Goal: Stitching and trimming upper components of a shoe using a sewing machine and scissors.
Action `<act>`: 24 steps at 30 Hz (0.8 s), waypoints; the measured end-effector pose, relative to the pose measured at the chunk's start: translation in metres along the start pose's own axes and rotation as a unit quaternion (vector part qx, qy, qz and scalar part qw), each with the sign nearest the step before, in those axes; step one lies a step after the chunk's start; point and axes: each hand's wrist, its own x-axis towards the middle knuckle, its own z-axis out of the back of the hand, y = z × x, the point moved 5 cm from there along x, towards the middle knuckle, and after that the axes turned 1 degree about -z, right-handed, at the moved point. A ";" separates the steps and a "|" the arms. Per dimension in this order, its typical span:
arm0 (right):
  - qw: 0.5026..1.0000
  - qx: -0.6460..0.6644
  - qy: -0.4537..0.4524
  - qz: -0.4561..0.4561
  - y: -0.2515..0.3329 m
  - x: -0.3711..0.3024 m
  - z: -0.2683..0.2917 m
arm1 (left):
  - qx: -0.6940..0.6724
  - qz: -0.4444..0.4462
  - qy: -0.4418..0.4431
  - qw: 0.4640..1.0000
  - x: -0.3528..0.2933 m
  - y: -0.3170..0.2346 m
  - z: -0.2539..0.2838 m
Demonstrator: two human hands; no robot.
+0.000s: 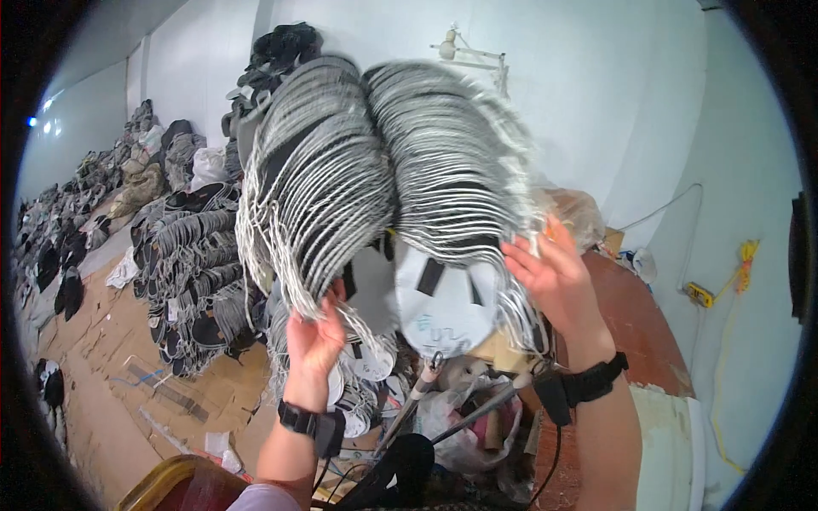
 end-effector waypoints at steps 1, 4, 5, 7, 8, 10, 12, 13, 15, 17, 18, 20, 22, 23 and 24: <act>1.000 0.014 -0.005 -0.016 -0.009 -0.002 -0.001 | 0.030 -0.065 0.011 0.997 -0.003 -0.025 0.010; 0.996 -0.064 -0.057 -0.036 -0.033 -0.031 0.013 | -0.052 -0.254 -0.126 0.957 -0.036 -0.092 0.067; 0.992 -0.110 -0.052 -0.031 -0.034 -0.048 0.021 | 0.010 -0.344 -0.245 0.906 -0.056 -0.109 0.091; 0.981 -0.187 -0.051 -0.008 -0.030 -0.080 0.037 | 0.155 -0.309 -0.358 0.867 -0.082 -0.113 0.118; 0.979 -0.195 -0.059 -0.024 -0.029 -0.095 0.045 | 0.176 -0.284 -0.422 0.843 -0.095 -0.104 0.128; 0.962 -0.228 -0.147 0.031 -0.016 -0.124 0.061 | 0.315 -0.260 -0.359 0.839 -0.100 -0.075 0.115; 0.966 -0.190 -0.171 0.043 -0.002 -0.154 0.069 | 0.478 -0.247 -0.256 0.803 -0.097 -0.028 0.082; 0.964 -0.154 -0.204 0.065 0.008 -0.170 0.074 | 0.562 -0.256 -0.176 0.766 -0.098 0.000 0.057; 0.963 -0.159 -0.209 0.067 0.022 -0.199 0.080 | 0.671 -0.228 0.011 0.705 -0.104 0.064 0.012; 0.960 -0.161 -0.218 0.074 0.030 -0.227 0.089 | 0.711 -0.148 0.149 0.671 -0.110 0.123 -0.015; 0.953 -0.173 -0.238 0.073 0.033 -0.242 0.095 | 0.718 -0.095 0.216 0.654 -0.114 0.151 -0.021; 0.942 -0.183 -0.270 0.074 0.037 -0.274 0.107 | 0.764 0.002 0.309 0.566 -0.110 0.195 -0.017; 0.916 -0.196 -0.342 0.072 0.042 -0.311 0.122 | 0.756 0.101 0.357 0.539 -0.106 0.235 0.003; 0.911 -0.191 -0.358 0.073 0.044 -0.327 0.129 | 0.756 0.139 0.376 0.518 -0.105 0.252 0.015; 0.907 -0.189 -0.368 0.074 0.047 -0.343 0.136 | 0.743 0.158 0.390 0.520 -0.103 0.268 0.024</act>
